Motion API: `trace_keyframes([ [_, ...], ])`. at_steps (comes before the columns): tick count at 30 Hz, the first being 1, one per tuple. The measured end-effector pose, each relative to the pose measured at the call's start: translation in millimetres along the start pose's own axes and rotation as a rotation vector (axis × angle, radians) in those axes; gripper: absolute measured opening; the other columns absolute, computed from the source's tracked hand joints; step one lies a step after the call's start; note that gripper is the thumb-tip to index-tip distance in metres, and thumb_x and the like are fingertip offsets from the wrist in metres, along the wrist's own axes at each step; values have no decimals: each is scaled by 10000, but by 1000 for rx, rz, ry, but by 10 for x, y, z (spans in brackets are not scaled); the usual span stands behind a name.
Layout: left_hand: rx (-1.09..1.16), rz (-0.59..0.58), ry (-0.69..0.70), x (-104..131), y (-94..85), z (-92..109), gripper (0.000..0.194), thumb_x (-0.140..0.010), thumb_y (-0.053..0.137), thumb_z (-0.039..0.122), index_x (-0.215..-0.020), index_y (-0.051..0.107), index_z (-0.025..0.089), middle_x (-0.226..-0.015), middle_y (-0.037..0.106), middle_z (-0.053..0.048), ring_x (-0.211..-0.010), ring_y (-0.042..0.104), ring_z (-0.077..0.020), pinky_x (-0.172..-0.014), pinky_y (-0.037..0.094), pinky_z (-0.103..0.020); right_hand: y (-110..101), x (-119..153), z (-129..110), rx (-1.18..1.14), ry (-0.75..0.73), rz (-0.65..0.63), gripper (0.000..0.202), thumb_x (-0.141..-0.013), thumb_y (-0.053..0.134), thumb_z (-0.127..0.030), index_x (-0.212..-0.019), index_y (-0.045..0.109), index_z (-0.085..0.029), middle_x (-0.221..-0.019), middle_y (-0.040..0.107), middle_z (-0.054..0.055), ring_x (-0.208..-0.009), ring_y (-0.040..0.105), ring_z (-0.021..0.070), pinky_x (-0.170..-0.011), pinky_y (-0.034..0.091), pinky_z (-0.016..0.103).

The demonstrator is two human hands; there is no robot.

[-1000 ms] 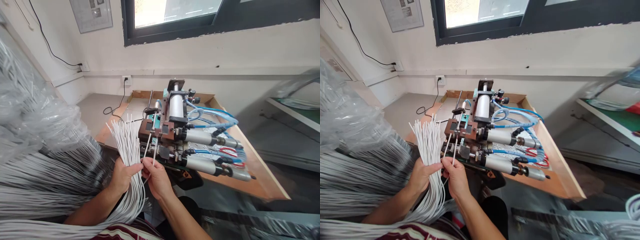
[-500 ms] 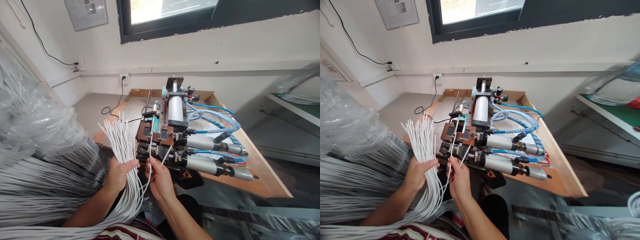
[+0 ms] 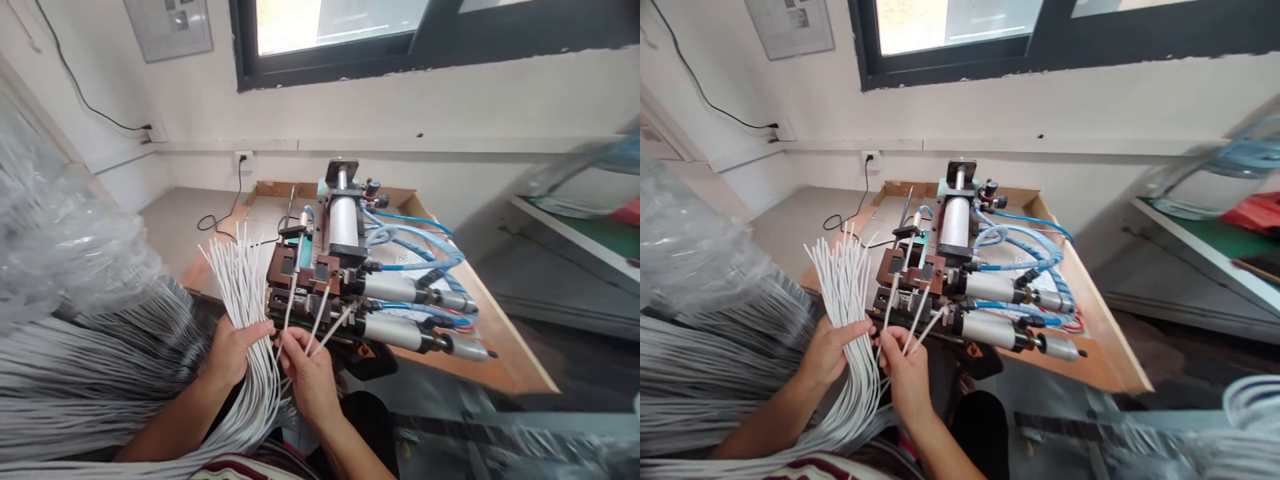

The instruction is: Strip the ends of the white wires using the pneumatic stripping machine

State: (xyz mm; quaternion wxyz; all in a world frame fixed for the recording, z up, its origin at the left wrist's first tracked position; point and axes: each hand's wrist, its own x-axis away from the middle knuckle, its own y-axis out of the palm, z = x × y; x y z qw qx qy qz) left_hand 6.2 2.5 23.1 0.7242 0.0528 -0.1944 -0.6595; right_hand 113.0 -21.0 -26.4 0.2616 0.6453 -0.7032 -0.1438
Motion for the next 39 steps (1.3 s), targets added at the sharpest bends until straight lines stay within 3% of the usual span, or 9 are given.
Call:
trace_keyframes([
  [3,42,48,-58,0,-18,11,182,-510,729,139,-670,646,118,-585,643,-16,-526,611,-168,-515,503,-278,-14,2,3,-62,5,72,178,-677,664,-337,-684,610,-167,-474,472,-46,-405,309,58,-385,189,194],
  [9,32,50,-36,-16,-15,28,164,-527,719,125,-669,639,110,-573,644,-19,-517,620,-170,-510,509,-268,17,-29,-50,-192,71,147,190,-618,706,-313,-657,600,-160,-550,536,-34,-366,259,20,-354,121,177],
  [15,16,69,91,-39,21,32,173,-545,705,103,-696,625,132,-587,621,25,-514,589,-128,-528,505,-247,18,-90,-119,-267,145,155,195,-575,736,-265,-617,587,-147,-517,512,-41,-361,235,10,-345,118,158],
  [18,-25,70,146,-56,9,9,136,-556,696,107,-659,613,137,-564,607,32,-495,568,-122,-500,484,-237,21,-97,-124,-237,133,115,177,-596,727,-279,-654,623,-149,-537,517,-35,-401,315,31,-368,214,160],
  [21,-99,32,178,-62,3,-2,105,-569,686,107,-639,613,133,-547,600,29,-477,542,-113,-459,439,-216,20,-77,-98,-132,123,-28,200,-639,697,-322,-734,672,-147,-564,543,-20,-481,411,70,-475,341,199],
  [24,-127,1,206,-52,15,14,118,-569,684,97,-670,633,133,-593,623,22,-533,555,-115,-522,449,-218,-3,-46,-58,11,81,-111,195,-636,701,-317,-747,694,-156,-626,600,-3,-530,450,93,-554,371,235],
  [29,-62,31,88,-43,24,37,106,-555,689,124,-647,637,122,-570,630,10,-526,587,-144,-509,476,-247,-41,-28,-20,65,-44,59,203,-662,675,-348,-743,691,-162,-479,511,-41,-453,385,80,-458,303,214],
  [35,-2,67,44,-35,46,112,106,-562,681,106,-643,613,107,-523,626,7,-517,603,-165,-494,497,-271,23,-113,-62,-194,105,206,235,-552,753,-331,-669,680,-140,-536,562,-15,-406,373,29,-372,245,148],
  [39,-12,41,47,-17,88,199,80,-578,664,95,-646,623,84,-558,655,-25,-505,598,-150,-504,499,-260,55,-197,-103,-337,201,197,267,-480,797,-279,-650,671,-116,-507,538,-29,-383,356,6,-335,230,115],
])
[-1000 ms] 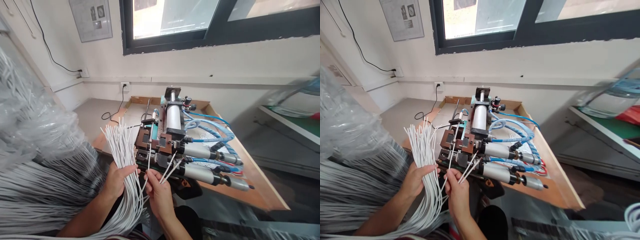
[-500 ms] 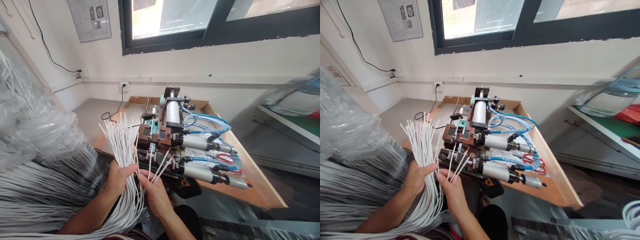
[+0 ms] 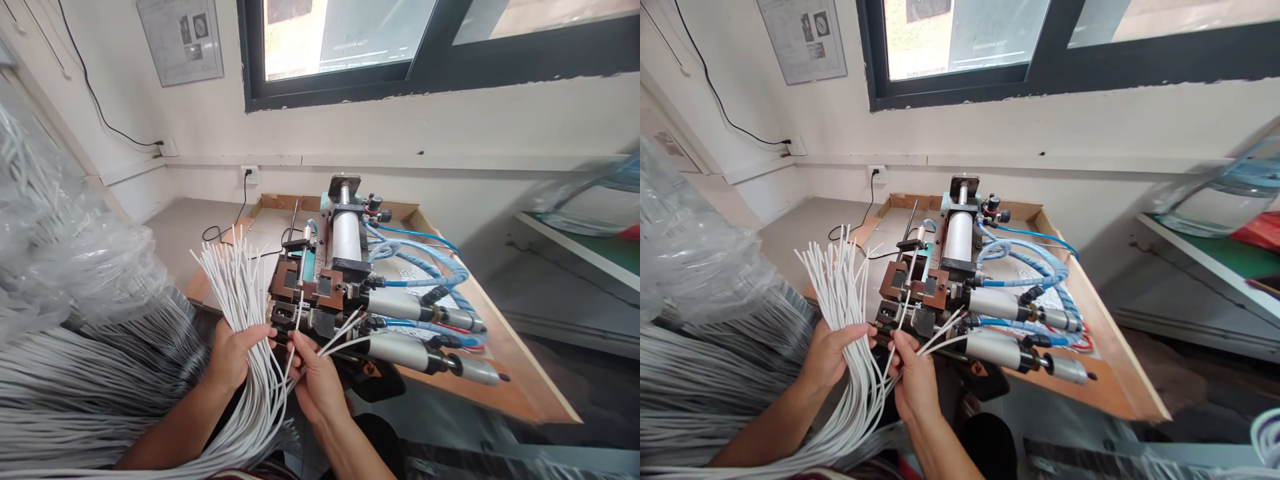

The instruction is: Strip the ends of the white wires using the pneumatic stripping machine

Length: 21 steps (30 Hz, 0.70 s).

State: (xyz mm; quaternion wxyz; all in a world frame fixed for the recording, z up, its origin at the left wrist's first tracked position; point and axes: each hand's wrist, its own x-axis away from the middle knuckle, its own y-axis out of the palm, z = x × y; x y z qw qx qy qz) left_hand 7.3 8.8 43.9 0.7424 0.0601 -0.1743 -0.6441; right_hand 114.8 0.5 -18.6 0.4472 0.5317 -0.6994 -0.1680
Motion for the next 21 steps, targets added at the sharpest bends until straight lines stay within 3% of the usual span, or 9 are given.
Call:
trace_keyframes([
  [12,33,63,14,-93,-44,-66,175,-536,710,155,-685,635,101,-589,652,-23,-537,625,-169,-503,526,-270,86,-79,-68,-166,179,-46,287,-428,822,-229,-581,615,-101,-440,481,-59,-347,286,-20,-292,205,80],
  [18,-21,45,53,-47,-68,-108,153,-557,704,143,-689,633,111,-569,636,3,-487,595,-132,-461,478,-216,67,-56,-30,-96,132,-49,246,-499,795,-252,-629,632,-122,-498,504,-44,-385,334,11,-332,247,124],
  [21,-42,18,62,-17,-98,-163,176,-558,701,134,-722,640,120,-579,636,11,-484,579,-126,-471,465,-223,56,26,-20,27,74,-130,261,-531,774,-304,-677,669,-115,-486,484,-45,-430,366,38,-400,317,161],
])
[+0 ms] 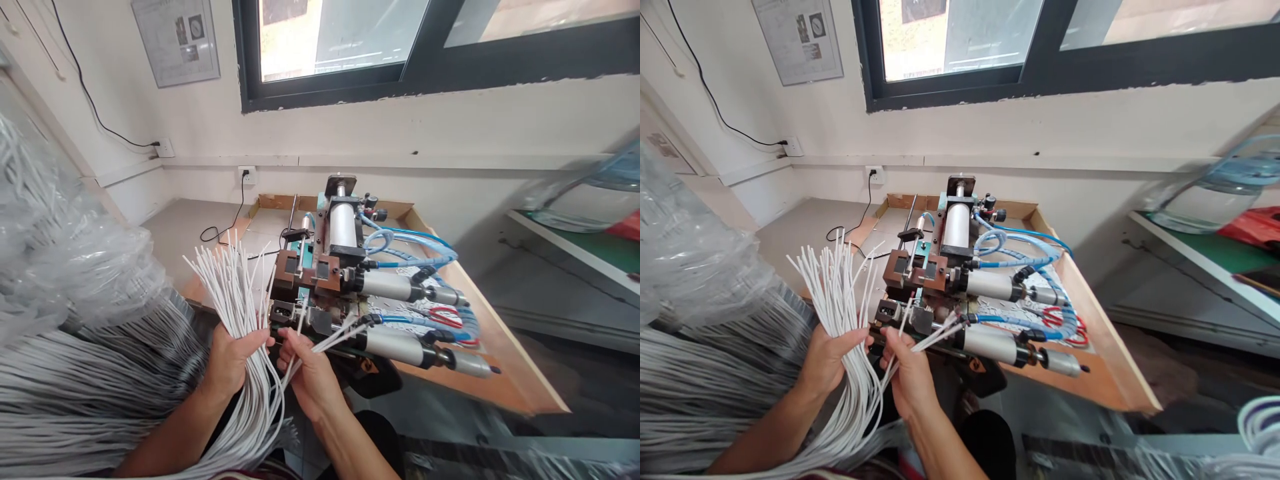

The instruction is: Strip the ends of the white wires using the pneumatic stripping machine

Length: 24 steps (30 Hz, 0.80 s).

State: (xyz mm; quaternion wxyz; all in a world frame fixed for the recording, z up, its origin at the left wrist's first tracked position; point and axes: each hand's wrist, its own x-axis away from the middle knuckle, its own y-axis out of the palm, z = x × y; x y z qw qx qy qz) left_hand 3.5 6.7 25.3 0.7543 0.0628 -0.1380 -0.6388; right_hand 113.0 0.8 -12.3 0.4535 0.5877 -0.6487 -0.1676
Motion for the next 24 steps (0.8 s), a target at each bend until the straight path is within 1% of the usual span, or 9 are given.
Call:
trace_keyframes([
  [3,-6,-34,13,22,-19,-40,175,-562,697,131,-729,646,125,-587,637,12,-507,568,-129,-502,457,-235,-15,94,29,197,-63,-83,286,-552,757,-328,-731,691,-114,-486,496,-37,-444,365,54,-433,319,192],
  [5,-9,-42,69,26,-26,-52,184,-561,697,122,-739,652,131,-646,653,6,-583,580,-140,-584,463,-249,-41,140,61,317,-112,-76,290,-572,742,-341,-756,691,-123,-456,478,-48,-421,340,54,-416,275,196],
  [7,-26,-61,116,27,-28,-57,193,-558,696,114,-745,657,137,-687,662,6,-645,586,-150,-651,458,-255,-72,168,92,394,-162,-66,270,-594,724,-355,-729,683,-125,-420,435,-63,-402,308,50,-403,235,196],
  [10,-47,-117,99,39,-22,-60,164,-565,697,125,-723,656,138,-649,653,12,-614,578,-145,-636,456,-255,-108,185,121,431,-220,-60,242,-636,692,-365,-667,651,-128,-422,429,-62,-397,296,49,-395,219,193],
  [12,-35,-127,58,52,-13,-58,150,-572,699,138,-715,651,137,-621,647,13,-571,574,-142,-599,462,-261,-125,183,130,403,-265,-25,233,-662,672,-366,-666,629,-137,-452,476,-47,-401,326,53,-393,235,189],
  [15,-1,-82,20,58,1,-42,178,-560,715,142,-724,646,132,-621,650,6,-553,588,-148,-560,476,-263,-140,161,138,303,-302,53,216,-667,670,-361,-680,611,-154,-508,540,-26,-405,365,57,-380,248,179],
  [19,42,-13,-18,32,11,-3,230,-540,732,144,-752,645,125,-615,659,0,-555,612,-159,-542,491,-262,-113,104,120,150,-284,123,216,-624,708,-337,-645,597,-152,-552,575,-11,-412,395,50,-355,232,152],
  [24,68,12,-18,1,19,43,264,-540,738,137,-782,632,125,-624,667,-3,-547,619,-147,-540,499,-250,-30,29,52,17,-213,158,215,-560,751,-274,-609,597,-132,-522,557,-23,-388,368,19,-335,220,116],
])
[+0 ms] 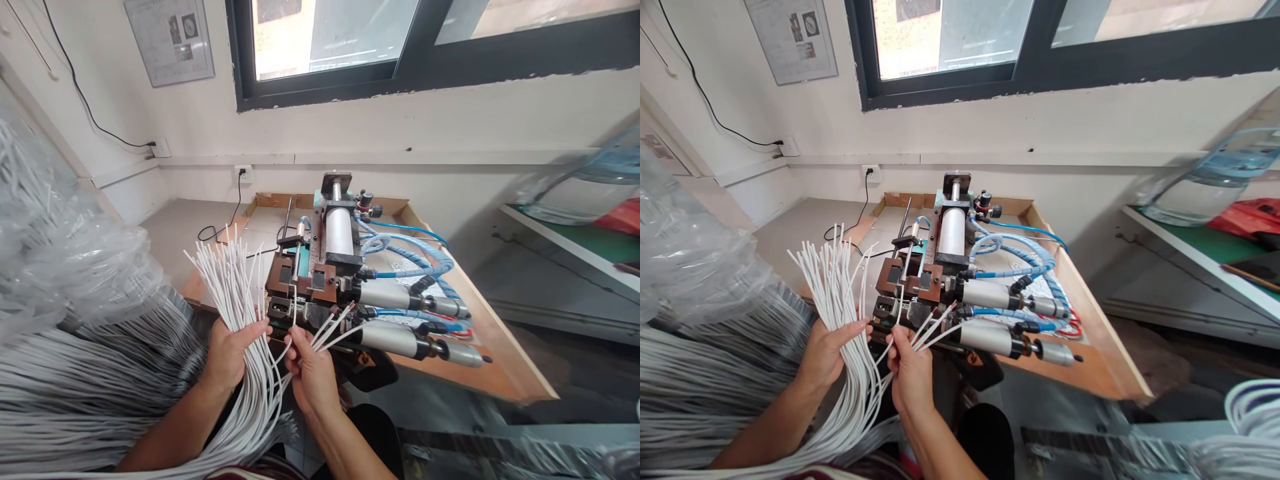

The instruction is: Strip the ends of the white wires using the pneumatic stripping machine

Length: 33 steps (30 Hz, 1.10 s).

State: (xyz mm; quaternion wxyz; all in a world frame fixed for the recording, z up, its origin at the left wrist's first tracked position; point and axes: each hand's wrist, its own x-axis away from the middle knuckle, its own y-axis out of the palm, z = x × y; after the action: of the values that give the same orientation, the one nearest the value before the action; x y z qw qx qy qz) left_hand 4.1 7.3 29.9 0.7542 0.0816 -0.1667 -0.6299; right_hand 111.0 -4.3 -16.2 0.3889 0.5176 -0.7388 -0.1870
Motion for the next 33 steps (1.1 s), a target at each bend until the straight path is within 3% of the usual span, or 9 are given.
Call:
trace_keyframes([
  [8,23,3,-27,-26,37,46,279,-521,740,135,-778,636,109,-621,664,-17,-536,620,-151,-523,507,-250,94,-88,-66,-124,144,13,249,-481,778,-237,-560,568,-129,-468,522,-40,-357,308,2,-299,194,103],
  [18,-20,-3,18,-36,47,21,226,-513,725,123,-724,644,118,-601,648,1,-516,592,-133,-526,493,-247,91,-104,-36,-185,206,-12,254,-465,794,-212,-554,570,-132,-458,516,-45,-351,293,2,-295,201,109],
  [25,-137,-72,87,-9,-5,-117,121,-518,705,113,-617,637,127,-554,625,10,-520,567,-141,-545,463,-255,44,-12,7,-41,126,-127,238,-553,761,-317,-675,665,-137,-534,558,-21,-491,460,78,-482,383,199],
  [28,-212,-114,80,45,-16,-162,119,-537,699,143,-647,657,128,-602,649,-14,-564,579,-171,-577,464,-280,23,33,17,86,49,-164,229,-564,756,-311,-688,679,-134,-554,580,-11,-490,444,75,-489,352,201],
  [33,-217,-154,60,101,-38,-168,54,-571,689,157,-610,655,142,-585,635,-8,-573,572,-170,-607,460,-282,8,65,9,119,-52,-89,214,-573,736,-335,-591,641,-144,-491,526,-35,-428,377,60,-410,261,195],
])
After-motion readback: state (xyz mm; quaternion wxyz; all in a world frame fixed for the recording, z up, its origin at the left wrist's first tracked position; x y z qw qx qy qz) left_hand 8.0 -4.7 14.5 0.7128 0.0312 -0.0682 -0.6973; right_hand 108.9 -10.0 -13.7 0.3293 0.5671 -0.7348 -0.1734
